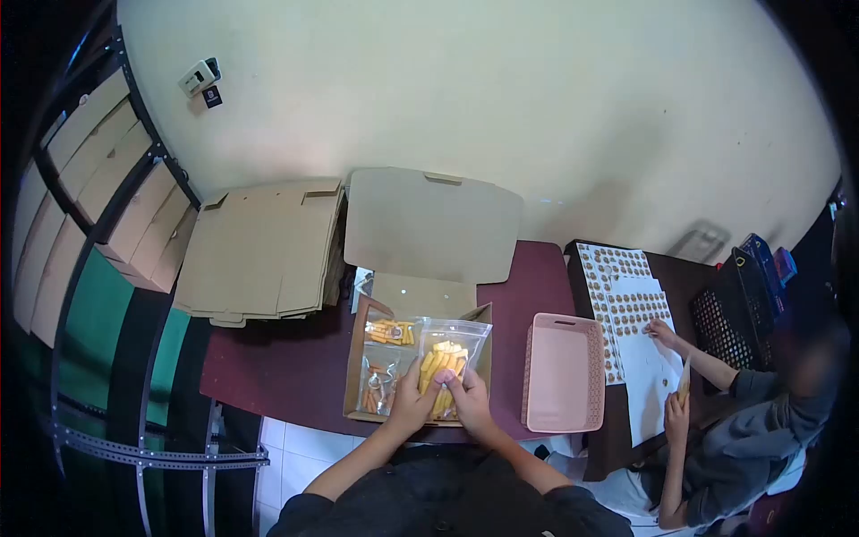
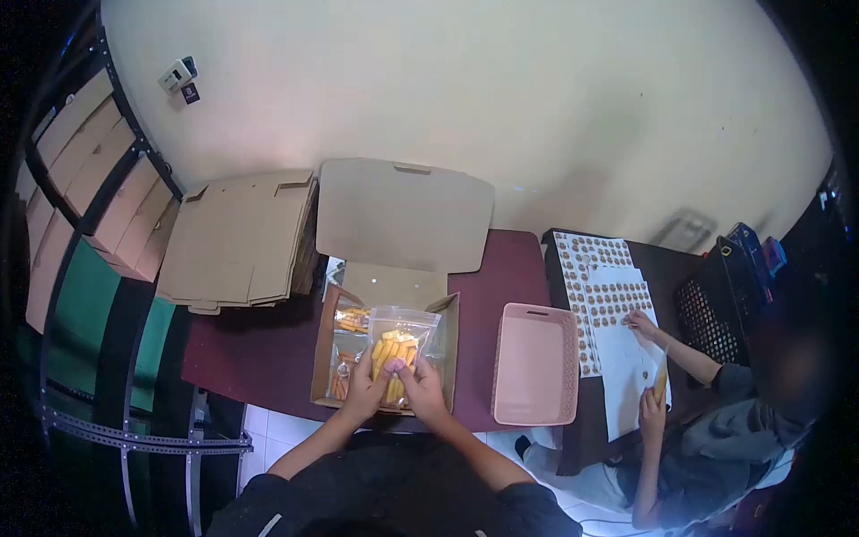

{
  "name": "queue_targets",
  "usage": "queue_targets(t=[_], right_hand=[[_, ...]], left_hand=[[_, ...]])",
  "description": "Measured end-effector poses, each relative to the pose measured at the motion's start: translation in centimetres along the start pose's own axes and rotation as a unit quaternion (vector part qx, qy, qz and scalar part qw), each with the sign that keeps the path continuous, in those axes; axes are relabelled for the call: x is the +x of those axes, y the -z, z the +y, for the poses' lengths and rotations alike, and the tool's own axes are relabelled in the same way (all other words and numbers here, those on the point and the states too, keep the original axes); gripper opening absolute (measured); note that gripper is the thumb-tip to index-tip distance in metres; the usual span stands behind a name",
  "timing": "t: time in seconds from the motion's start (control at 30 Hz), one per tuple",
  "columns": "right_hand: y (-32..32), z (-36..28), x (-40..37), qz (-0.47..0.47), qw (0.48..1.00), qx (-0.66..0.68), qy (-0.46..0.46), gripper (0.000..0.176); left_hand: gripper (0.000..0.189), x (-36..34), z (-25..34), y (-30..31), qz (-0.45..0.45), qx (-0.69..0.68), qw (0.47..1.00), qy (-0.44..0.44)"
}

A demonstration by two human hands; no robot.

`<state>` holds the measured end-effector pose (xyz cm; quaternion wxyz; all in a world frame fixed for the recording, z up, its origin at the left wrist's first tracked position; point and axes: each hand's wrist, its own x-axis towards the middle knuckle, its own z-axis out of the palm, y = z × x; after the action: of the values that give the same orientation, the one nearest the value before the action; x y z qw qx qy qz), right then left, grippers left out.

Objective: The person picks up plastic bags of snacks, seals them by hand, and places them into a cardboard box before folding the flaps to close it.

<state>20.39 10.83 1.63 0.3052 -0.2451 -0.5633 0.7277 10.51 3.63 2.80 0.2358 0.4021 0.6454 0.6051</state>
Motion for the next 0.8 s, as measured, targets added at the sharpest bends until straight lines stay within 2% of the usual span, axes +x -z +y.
queue_targets(t=[0.17, 0.23, 0.27, 0.37, 0.4, 0.47, 0.53, 0.57, 0.6, 0.67, 0.7, 0.77, 0.8], right_hand=[[-2.1, 0.5, -0.5, 0.029, 0.999, 0.036, -0.003, 0.029], [-2.0, 1.3, -0.5, 0.022, 0.998, -0.058, -0.024, 0.032], [-2.0, 2.5, -0.3, 0.027, 0.999, -0.044, -0.009, 0.032], [-3.6, 0.1, -0.4, 0.041, 0.999, 0.018, -0.023, 0.03], [-3.7, -0.4, -0.3, 0.042, 0.999, 0.017, -0.02, 0.03], [-3.4, -1.2, 0.1, 0.039, 0.997, -0.016, -0.072, 0.027], [-3.3, -1.4, 0.7, 0.03, 0.997, -0.059, -0.039, 0.027], [-3.4, -1.3, 1.0, 0.02, 0.995, -0.1, -0.009, 0.028], [-3.6, -1.1, 1.3, 0.02, 0.998, -0.06, 0.018, 0.023], [-3.8, -1.6, 2.1, 0.011, 0.998, -0.062, -0.004, 0.022], [-3.9, -1.8, 2.4, 0.006, 0.998, -0.065, -0.027, 0.02], [-4.0, -1.4, 2.9, 0.016, 0.995, -0.087, -0.045, 0.02], [-3.9, -1.3, 3.2, 0.02, 0.996, -0.064, -0.059, 0.019]], left_hand=[[0.033, 0.1, -0.6, 2.0, -0.011, -0.055, 0.998, -0.013], [0.033, 0.0, -1.5, 2.4, -0.012, -0.119, 0.993, 0.008], [0.035, -0.1, -1.7, 2.7, -0.028, -0.13, 0.991, 0.023], [0.038, 0.3, -2.2, 4.1, -0.07, -0.188, 0.977, 0.071], [0.04, 0.6, -2.2, 4.8, -0.103, -0.15, 0.98, 0.085], [0.042, 1.0, -2.5, 4.9, -0.095, -0.169, 0.978, 0.073], [0.05, 1.0, -3.2, 5.0, -0.091, -0.208, 0.972, 0.051], [0.05, 0.9, -3.6, 5.1, -0.089, -0.209, 0.973, 0.052], [0.053, 0.9, -3.8, 5.3, -0.102, -0.142, 0.984, 0.023], [0.061, 0.8, -3.9, 6.2, -0.118, -0.039, 0.992, -0.016], [0.061, 1.0, -3.5, 6.9, -0.113, -0.039, 0.993, -0.016], [0.065, 1.6, -2.7, 7.7, -0.16, -0.052, 0.984, 0.052], [0.069, 2.8, -5.8, 7.2, -0.101, 0.047, 0.968, -0.227]])
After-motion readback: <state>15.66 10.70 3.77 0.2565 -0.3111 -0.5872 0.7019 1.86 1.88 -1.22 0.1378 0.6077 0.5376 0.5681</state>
